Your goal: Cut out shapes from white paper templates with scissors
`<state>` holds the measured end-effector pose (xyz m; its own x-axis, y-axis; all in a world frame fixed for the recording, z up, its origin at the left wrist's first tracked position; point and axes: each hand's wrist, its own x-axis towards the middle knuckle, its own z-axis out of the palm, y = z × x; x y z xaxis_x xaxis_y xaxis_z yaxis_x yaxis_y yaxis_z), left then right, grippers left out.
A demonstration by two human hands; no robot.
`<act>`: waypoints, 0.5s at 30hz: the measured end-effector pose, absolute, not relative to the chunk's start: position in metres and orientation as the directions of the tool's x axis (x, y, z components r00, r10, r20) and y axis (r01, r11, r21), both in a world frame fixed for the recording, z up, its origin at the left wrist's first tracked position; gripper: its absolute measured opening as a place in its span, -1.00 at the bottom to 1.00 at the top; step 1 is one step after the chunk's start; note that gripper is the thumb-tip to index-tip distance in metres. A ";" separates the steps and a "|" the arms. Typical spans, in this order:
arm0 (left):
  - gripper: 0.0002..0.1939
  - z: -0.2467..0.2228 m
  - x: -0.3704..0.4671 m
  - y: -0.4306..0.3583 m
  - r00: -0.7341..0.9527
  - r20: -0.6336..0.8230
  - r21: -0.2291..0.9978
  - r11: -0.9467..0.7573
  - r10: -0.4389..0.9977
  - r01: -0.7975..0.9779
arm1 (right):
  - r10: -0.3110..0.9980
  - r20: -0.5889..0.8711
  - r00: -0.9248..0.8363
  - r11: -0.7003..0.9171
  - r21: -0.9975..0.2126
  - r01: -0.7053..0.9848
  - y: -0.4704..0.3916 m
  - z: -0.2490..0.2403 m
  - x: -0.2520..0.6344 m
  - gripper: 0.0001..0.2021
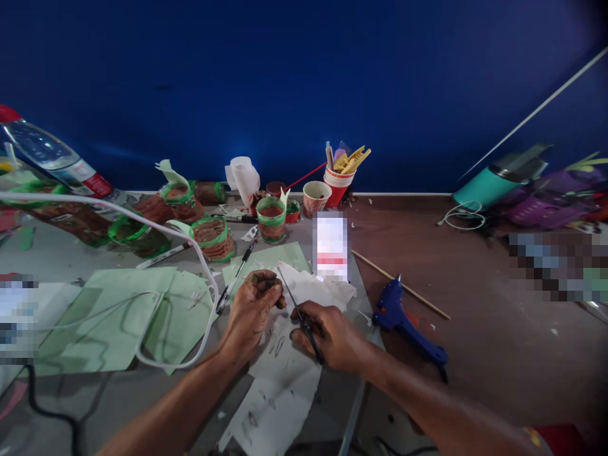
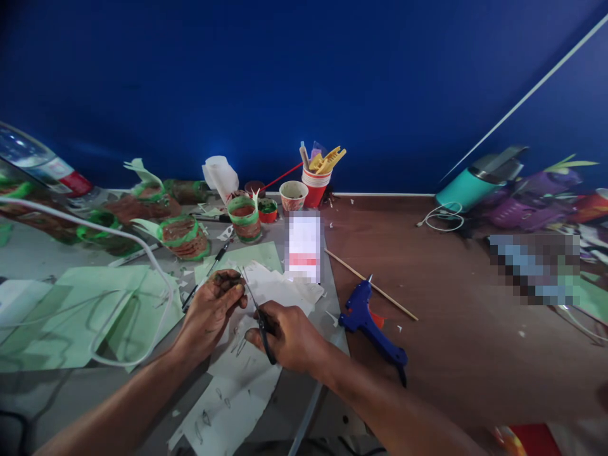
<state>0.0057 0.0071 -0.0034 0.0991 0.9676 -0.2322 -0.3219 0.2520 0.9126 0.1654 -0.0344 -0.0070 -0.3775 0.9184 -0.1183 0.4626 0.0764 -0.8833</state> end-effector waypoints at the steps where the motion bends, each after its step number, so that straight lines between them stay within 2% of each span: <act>1: -0.70 -0.003 0.006 0.007 0.099 -0.229 0.914 0.249 0.968 -0.321 | 0.918 -0.118 -0.378 0.077 -0.882 0.464 -0.034 -0.007 0.165 -0.86; 9: -0.71 -0.002 0.006 0.007 0.106 -0.236 0.918 0.258 0.966 -0.301 | 0.923 -0.124 -0.365 0.062 -0.888 0.457 -0.035 -0.006 0.165 -0.88; 15: -0.81 0.000 0.006 0.002 0.197 -0.263 0.912 0.310 0.945 -0.269 | 0.932 -0.116 -0.344 0.042 -0.906 0.421 -0.035 -0.006 0.165 -0.88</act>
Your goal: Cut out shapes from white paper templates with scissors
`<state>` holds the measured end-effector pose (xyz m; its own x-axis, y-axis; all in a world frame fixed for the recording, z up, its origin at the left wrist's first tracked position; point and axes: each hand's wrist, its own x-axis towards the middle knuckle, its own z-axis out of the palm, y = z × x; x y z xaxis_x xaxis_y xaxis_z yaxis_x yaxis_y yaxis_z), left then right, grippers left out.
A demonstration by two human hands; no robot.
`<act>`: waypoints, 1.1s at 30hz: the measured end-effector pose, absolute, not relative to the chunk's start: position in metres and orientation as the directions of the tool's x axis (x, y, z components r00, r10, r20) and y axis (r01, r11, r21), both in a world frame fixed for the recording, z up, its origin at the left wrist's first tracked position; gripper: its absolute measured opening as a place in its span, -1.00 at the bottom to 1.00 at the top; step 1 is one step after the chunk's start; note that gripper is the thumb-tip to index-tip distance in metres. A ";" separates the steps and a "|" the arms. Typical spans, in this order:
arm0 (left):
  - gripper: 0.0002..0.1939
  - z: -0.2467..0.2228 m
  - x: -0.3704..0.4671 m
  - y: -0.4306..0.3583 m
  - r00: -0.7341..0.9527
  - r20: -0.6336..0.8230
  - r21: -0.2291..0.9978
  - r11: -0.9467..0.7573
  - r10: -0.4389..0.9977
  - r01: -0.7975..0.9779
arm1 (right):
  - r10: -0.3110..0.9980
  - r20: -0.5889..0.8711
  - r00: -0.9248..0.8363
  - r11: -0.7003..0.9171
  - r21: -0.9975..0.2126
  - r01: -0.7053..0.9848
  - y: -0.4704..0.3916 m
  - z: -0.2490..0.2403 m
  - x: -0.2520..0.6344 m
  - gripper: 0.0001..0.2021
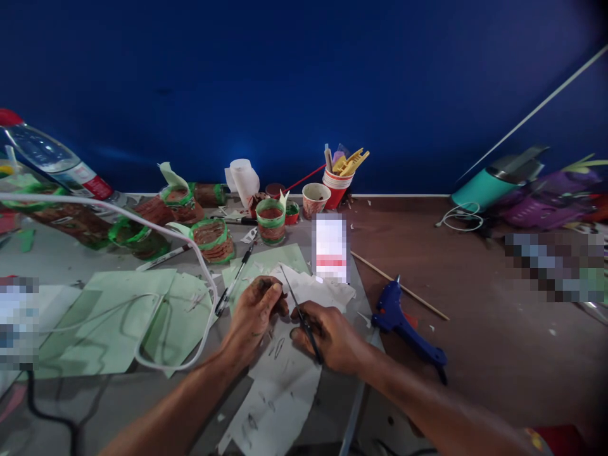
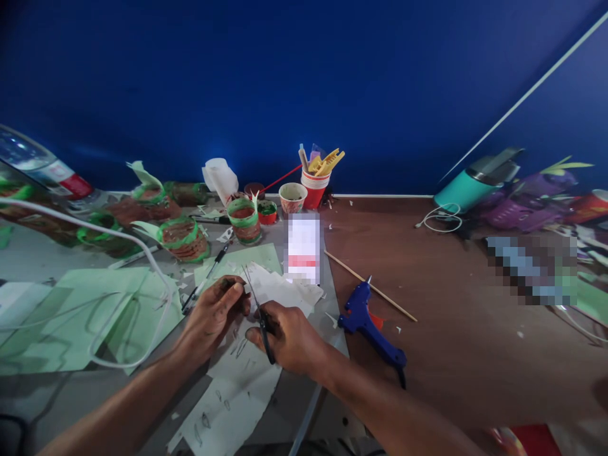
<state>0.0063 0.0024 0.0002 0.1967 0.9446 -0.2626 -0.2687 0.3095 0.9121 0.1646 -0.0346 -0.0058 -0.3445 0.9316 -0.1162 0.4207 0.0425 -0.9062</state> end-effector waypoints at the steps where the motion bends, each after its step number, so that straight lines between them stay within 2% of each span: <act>1: -0.80 0.000 0.006 0.002 0.211 -0.270 0.913 0.319 0.939 -0.253 | 0.931 -0.120 -0.343 0.035 -0.910 0.413 -0.034 -0.005 0.164 -0.88; 12: -0.78 0.004 0.007 0.003 0.261 -0.306 0.919 0.356 0.916 -0.171 | 0.920 -0.145 -0.364 0.028 -0.902 0.430 -0.034 -0.006 0.164 -0.91; 33: -0.76 0.010 0.007 0.004 0.217 -0.293 0.948 0.313 0.931 -0.064 | 0.914 -0.136 -0.382 0.043 -0.904 0.425 -0.036 -0.006 0.165 -0.88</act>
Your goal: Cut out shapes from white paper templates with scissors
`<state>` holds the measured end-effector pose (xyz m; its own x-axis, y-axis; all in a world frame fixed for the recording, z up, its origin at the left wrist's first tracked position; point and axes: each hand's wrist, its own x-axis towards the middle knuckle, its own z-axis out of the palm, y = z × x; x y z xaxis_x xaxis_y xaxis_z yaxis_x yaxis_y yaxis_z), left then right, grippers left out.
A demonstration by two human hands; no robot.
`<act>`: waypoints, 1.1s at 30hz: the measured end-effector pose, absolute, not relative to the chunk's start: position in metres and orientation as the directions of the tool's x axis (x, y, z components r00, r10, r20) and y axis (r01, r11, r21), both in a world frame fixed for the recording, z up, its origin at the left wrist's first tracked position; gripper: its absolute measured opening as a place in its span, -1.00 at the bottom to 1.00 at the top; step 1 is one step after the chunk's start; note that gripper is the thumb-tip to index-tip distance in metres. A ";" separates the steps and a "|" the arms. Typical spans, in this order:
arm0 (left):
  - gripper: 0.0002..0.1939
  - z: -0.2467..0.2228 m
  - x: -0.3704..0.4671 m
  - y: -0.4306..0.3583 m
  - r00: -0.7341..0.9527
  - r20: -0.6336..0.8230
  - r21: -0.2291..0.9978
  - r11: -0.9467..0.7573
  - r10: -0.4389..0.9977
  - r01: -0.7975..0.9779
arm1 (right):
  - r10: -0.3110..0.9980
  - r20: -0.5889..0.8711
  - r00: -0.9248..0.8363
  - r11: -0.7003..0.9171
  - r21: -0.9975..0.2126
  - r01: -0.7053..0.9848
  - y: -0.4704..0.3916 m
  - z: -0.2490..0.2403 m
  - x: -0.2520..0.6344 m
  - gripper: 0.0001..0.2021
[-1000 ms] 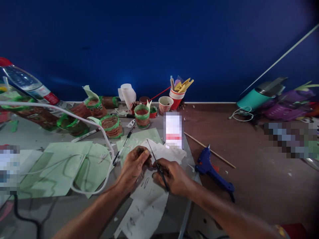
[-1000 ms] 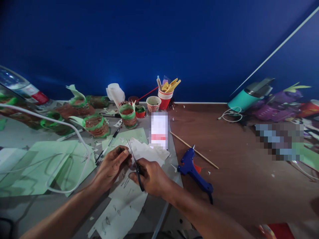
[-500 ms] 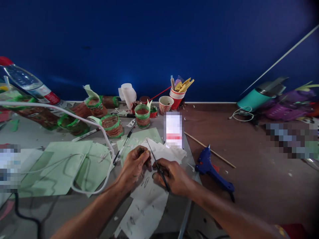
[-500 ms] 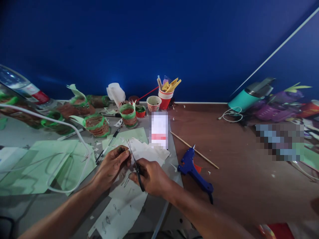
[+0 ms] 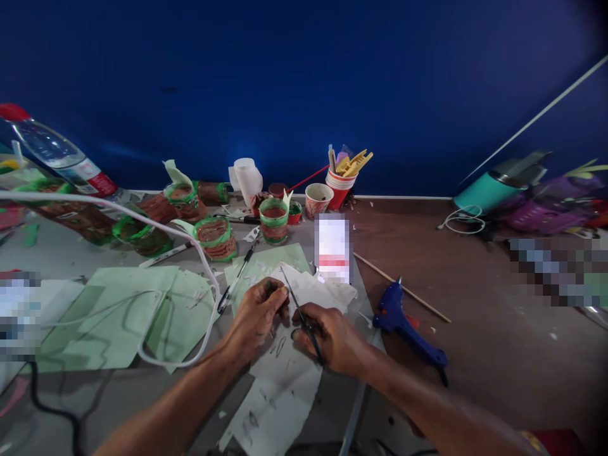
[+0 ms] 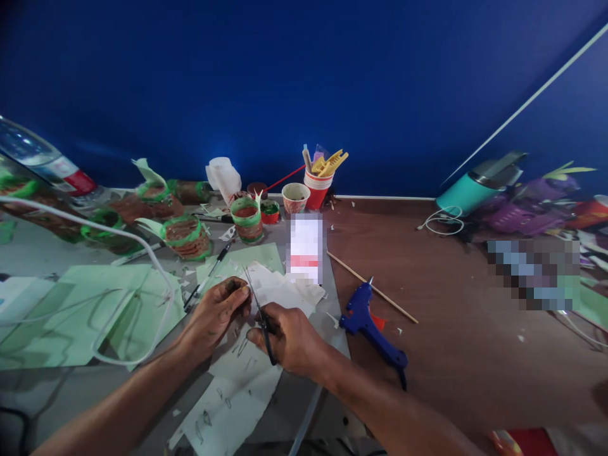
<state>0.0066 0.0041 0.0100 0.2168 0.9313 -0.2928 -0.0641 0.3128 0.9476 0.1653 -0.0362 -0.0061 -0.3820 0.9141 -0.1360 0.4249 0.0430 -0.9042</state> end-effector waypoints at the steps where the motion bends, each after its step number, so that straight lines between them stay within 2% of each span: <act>1: -0.75 0.009 0.006 0.004 0.221 -0.288 0.949 0.309 0.932 -0.067 | 0.915 -0.135 -0.381 0.046 -0.902 0.429 -0.036 -0.006 0.165 -0.88; 7: -0.76 0.005 0.005 0.004 0.232 -0.302 0.942 0.327 0.925 -0.074 | 0.909 -0.128 -0.397 0.046 -0.915 0.402 -0.037 -0.005 0.166 -0.87; 15: -0.80 0.011 0.007 0.004 0.245 -0.310 0.907 0.363 0.919 -0.214 | 0.909 -0.116 -0.400 0.065 -0.910 0.411 -0.037 -0.006 0.167 -0.86; 24: -0.83 0.007 0.005 0.005 0.259 -0.302 0.892 0.368 0.918 -0.265 | 0.911 -0.109 -0.399 0.072 -0.908 0.412 -0.037 -0.007 0.168 -0.86; 29: -0.82 0.004 0.003 0.007 0.249 -0.310 0.882 0.376 0.917 -0.286 | 0.921 -0.118 -0.372 0.046 -0.914 0.402 -0.036 -0.011 0.167 -0.83; 33: -0.84 0.003 0.001 0.008 0.236 -0.298 0.885 0.361 0.925 -0.296 | 0.924 -0.136 -0.356 -0.011 -0.943 0.332 -0.035 -0.010 0.166 -0.82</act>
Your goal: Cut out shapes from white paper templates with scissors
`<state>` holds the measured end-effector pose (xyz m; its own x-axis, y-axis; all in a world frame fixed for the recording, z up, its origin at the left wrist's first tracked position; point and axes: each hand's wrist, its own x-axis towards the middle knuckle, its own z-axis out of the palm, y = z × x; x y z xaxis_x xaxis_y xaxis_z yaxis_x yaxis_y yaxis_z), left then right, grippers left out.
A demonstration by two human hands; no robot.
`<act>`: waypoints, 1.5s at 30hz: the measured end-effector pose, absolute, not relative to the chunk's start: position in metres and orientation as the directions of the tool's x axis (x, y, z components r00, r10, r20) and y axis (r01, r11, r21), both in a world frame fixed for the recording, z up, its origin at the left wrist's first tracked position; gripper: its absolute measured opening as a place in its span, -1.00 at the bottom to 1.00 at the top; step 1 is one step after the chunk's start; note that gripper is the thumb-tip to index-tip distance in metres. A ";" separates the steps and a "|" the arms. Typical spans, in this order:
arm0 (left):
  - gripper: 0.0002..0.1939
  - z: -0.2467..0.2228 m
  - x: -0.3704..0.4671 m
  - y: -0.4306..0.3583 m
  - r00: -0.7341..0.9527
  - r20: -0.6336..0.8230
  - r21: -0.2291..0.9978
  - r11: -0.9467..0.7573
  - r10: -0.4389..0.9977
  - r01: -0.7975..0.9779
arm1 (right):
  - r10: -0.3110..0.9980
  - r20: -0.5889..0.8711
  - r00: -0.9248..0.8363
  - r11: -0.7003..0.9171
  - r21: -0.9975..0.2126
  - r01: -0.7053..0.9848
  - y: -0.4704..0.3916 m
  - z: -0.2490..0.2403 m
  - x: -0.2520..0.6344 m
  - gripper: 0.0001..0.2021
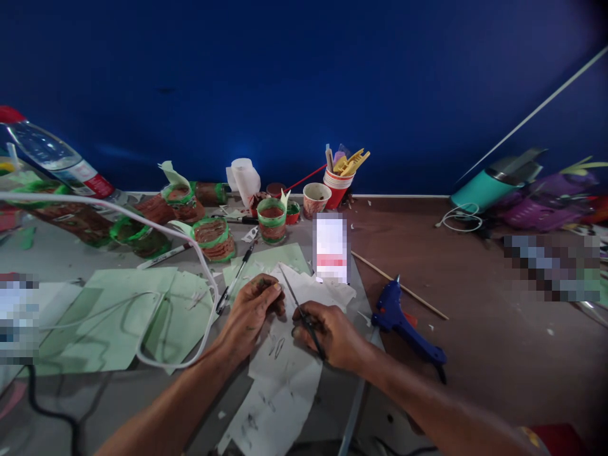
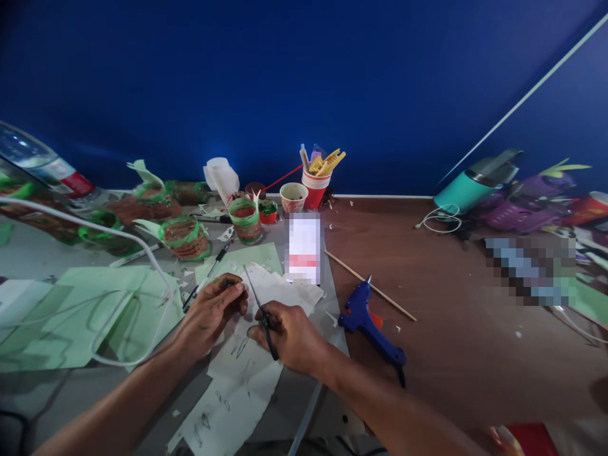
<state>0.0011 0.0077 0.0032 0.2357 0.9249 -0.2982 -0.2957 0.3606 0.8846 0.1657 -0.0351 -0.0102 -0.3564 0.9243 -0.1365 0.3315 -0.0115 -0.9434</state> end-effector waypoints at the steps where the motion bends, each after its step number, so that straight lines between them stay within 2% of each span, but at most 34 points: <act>1: -0.85 0.004 0.001 0.008 0.230 -0.297 0.884 0.357 0.927 -0.300 | 0.926 -0.136 -0.353 -0.021 -0.951 0.309 -0.035 -0.010 0.166 -0.81; 9: -0.71 0.002 0.000 0.009 0.222 -0.317 0.843 0.381 0.922 -0.379 | 0.933 -0.108 -0.344 -0.023 -0.969 0.244 -0.033 -0.006 0.167 -0.75; 16: -0.71 0.004 0.000 0.009 0.217 -0.352 0.832 0.411 0.910 -0.372 | 0.927 -0.124 -0.354 -0.050 -0.977 0.209 -0.034 -0.009 0.167 -0.79; 21: -0.79 0.004 0.001 0.007 0.214 -0.325 0.839 0.385 0.921 -0.383 | 0.926 -0.136 -0.351 -0.048 -0.968 0.248 -0.034 -0.009 0.166 -0.82; 28: -0.77 0.004 0.003 0.006 0.277 -0.419 0.732 0.502 0.865 -0.460 | 0.923 -0.118 -0.365 0.024 -0.932 0.362 -0.035 -0.004 0.165 -0.88; 34: -0.79 0.004 0.005 0.004 0.342 -0.409 0.724 0.529 0.846 -0.444 | 0.923 -0.121 -0.365 0.060 -0.893 0.447 -0.035 -0.003 0.165 -0.86; 41: -0.81 0.003 0.003 0.002 0.406 -0.406 0.729 0.558 0.819 -0.397 | 0.925 -0.113 -0.363 0.062 -0.897 0.438 -0.035 -0.001 0.164 -0.88; 45: -0.81 0.003 0.002 0.003 0.388 -0.404 0.724 0.549 0.829 -0.418 | 0.923 -0.124 -0.364 0.039 -0.912 0.409 -0.036 -0.002 0.165 -0.88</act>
<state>0.0022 0.0033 0.0030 0.3878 0.8286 -0.4038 -0.4183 0.5486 0.7239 0.1645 -0.0363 -0.0020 -0.3637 0.9233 -0.1238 0.4090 0.0389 -0.9117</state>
